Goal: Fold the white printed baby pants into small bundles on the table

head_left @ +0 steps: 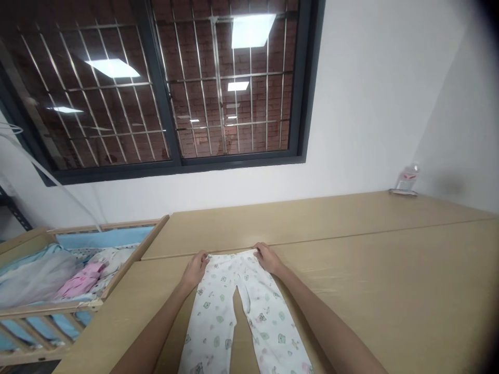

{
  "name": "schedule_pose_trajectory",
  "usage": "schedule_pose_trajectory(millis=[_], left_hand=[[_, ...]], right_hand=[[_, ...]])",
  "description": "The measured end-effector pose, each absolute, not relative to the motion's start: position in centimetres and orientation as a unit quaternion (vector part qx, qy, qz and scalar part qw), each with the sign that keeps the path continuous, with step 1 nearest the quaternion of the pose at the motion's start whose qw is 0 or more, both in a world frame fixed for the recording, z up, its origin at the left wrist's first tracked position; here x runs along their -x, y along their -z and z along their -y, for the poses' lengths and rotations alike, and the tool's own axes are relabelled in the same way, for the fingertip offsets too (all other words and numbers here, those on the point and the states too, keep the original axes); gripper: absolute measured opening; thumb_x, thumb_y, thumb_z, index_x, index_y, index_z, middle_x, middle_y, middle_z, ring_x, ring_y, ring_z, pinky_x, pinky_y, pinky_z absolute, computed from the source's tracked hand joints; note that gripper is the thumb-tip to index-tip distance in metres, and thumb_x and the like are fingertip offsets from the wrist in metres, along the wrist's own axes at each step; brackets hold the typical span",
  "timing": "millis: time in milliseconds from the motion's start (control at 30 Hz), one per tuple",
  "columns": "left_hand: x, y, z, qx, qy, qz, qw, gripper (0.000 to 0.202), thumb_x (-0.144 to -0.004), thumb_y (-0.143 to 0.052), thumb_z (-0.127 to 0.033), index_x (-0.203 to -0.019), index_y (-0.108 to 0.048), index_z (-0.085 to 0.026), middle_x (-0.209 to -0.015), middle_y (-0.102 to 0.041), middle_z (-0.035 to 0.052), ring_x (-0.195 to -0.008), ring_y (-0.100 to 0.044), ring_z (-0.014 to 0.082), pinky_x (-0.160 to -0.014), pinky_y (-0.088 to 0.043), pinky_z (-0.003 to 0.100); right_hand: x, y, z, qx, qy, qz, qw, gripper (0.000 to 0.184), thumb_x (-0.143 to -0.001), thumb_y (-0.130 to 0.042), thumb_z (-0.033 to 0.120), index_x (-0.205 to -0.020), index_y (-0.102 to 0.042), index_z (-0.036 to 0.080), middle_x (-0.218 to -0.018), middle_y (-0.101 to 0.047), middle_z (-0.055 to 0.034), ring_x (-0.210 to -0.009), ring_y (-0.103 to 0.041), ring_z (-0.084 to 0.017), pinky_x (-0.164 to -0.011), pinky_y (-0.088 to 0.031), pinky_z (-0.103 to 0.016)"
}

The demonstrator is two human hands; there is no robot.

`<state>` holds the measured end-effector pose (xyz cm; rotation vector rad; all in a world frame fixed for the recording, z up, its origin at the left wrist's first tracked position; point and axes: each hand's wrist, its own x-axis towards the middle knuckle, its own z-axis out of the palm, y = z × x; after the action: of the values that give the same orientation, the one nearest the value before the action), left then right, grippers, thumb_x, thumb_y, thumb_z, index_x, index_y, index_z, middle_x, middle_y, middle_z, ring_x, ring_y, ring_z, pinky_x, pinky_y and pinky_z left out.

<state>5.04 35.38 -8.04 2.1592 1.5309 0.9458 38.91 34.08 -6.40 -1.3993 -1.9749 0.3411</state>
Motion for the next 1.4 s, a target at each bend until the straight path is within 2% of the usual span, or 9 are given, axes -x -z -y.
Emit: schedule_pose_trajectory(millis=[367, 567, 700, 800, 867, 967, 1167, 1267, 1400], left_hand=[[-5.7, 7.8, -37.8, -0.756, -0.346, -0.532, 0.159, 0.020, -0.092, -0.050, -0.032, -0.097, -0.063, -0.018, -0.091, -0.066, 0.0058, -0.087, -0.061, 0.0199, -0.083, -0.049, 0.033], [-6.5, 5.0, -35.1, -0.760, -0.359, -0.521, 0.147, 0.022, -0.092, -0.051, -0.029, -0.105, -0.059, -0.015, -0.107, -0.062, 0.0110, -0.106, -0.059, 0.0231, -0.099, -0.046, 0.039], [-9.5, 2.1, -30.6, -0.782, -0.348, -0.493, 0.156, 0.023, -0.095, -0.047, -0.032, -0.110, -0.057, -0.018, -0.113, -0.060, 0.0104, -0.108, -0.058, 0.0231, -0.100, -0.045, 0.041], [-12.7, -0.5, -24.5, -0.830, -0.292, -0.436, 0.188, 0.018, -0.095, -0.049, -0.036, -0.099, -0.061, -0.023, -0.100, -0.065, 0.0041, -0.094, -0.062, 0.0201, -0.088, -0.048, 0.034], [-14.6, -2.0, -20.0, -0.882, -0.171, -0.378, 0.226, 0.023, -0.096, -0.048, -0.041, -0.101, -0.061, -0.023, -0.097, -0.066, 0.0025, -0.086, -0.062, 0.0192, -0.078, -0.047, 0.032], [-16.8, -3.3, -14.4, -0.923, -0.082, -0.302, 0.224, 0.027, -0.095, -0.053, -0.047, -0.105, -0.062, -0.023, -0.097, -0.068, 0.0025, -0.090, -0.064, 0.0215, -0.080, -0.046, 0.033], [-20.4, -1.6, -10.3, -0.945, -0.040, -0.282, 0.162, 0.035, -0.098, -0.046, -0.045, -0.102, -0.066, -0.016, -0.099, -0.072, 0.0116, -0.092, -0.068, 0.0278, -0.082, -0.050, 0.038], [-22.4, -0.4, -9.9, -0.937, -0.025, -0.306, 0.167, 0.039, -0.097, -0.044, -0.043, -0.105, -0.067, -0.013, -0.099, -0.074, 0.0153, -0.091, -0.069, 0.0304, -0.087, -0.050, 0.043], [-24.5, 0.6, -9.6, -0.903, 0.009, -0.387, 0.188, 0.045, -0.092, -0.045, -0.049, -0.102, -0.071, -0.013, -0.096, -0.075, 0.0189, -0.087, -0.070, 0.0341, -0.081, -0.050, 0.048]], right_hand=[[-40.1, 7.1, -36.9, 0.543, -0.185, 0.726, 0.380, 0.020, -0.084, -0.057, 0.024, -0.095, -0.071, 0.016, -0.083, -0.066, -0.0048, -0.077, -0.059, -0.019, -0.073, -0.046, -0.030], [-40.2, 7.0, -37.2, 0.551, -0.220, 0.704, 0.391, 0.020, -0.080, -0.062, 0.027, -0.092, -0.074, 0.015, -0.077, -0.066, -0.0025, -0.071, -0.057, -0.016, -0.069, -0.046, -0.028], [-40.2, 7.0, -37.3, 0.555, -0.256, 0.687, 0.394, 0.025, -0.083, -0.063, 0.034, -0.094, -0.074, 0.015, -0.077, -0.068, -0.0028, -0.070, -0.059, -0.016, -0.068, -0.046, -0.026], [-40.3, 6.9, -37.5, 0.556, -0.285, 0.676, 0.392, 0.027, -0.084, -0.063, 0.038, -0.093, -0.073, 0.015, -0.081, -0.072, -0.0043, -0.072, -0.062, -0.016, -0.068, -0.048, -0.026], [-40.4, 6.7, -37.6, 0.558, -0.300, 0.669, 0.389, 0.027, -0.084, -0.064, 0.039, -0.092, -0.074, 0.015, -0.083, -0.074, -0.0047, -0.073, -0.064, -0.017, -0.070, -0.049, -0.026], [-40.5, 6.2, -37.7, 0.566, -0.313, 0.659, 0.384, 0.024, -0.084, -0.064, 0.037, -0.089, -0.074, 0.016, -0.085, -0.075, -0.0051, -0.077, -0.066, -0.018, -0.072, -0.050, -0.026], [-40.2, 5.5, -38.0, 0.599, -0.321, 0.633, 0.371, 0.017, -0.081, -0.069, 0.032, -0.078, -0.073, 0.016, -0.081, -0.076, -0.0068, -0.075, -0.067, -0.019, -0.066, -0.049, -0.025], [-39.9, 5.4, -38.1, 0.610, -0.320, 0.623, 0.370, 0.014, -0.079, -0.071, 0.029, -0.075, -0.073, 0.016, -0.080, -0.076, -0.0067, -0.075, -0.067, -0.019, -0.067, -0.050, -0.025], [-39.6, 5.1, -38.0, 0.617, -0.321, 0.616, 0.369, 0.011, -0.076, -0.072, 0.026, -0.073, -0.073, 0.016, -0.081, -0.077, -0.0069, -0.076, -0.068, -0.019, -0.068, -0.050, -0.024]])
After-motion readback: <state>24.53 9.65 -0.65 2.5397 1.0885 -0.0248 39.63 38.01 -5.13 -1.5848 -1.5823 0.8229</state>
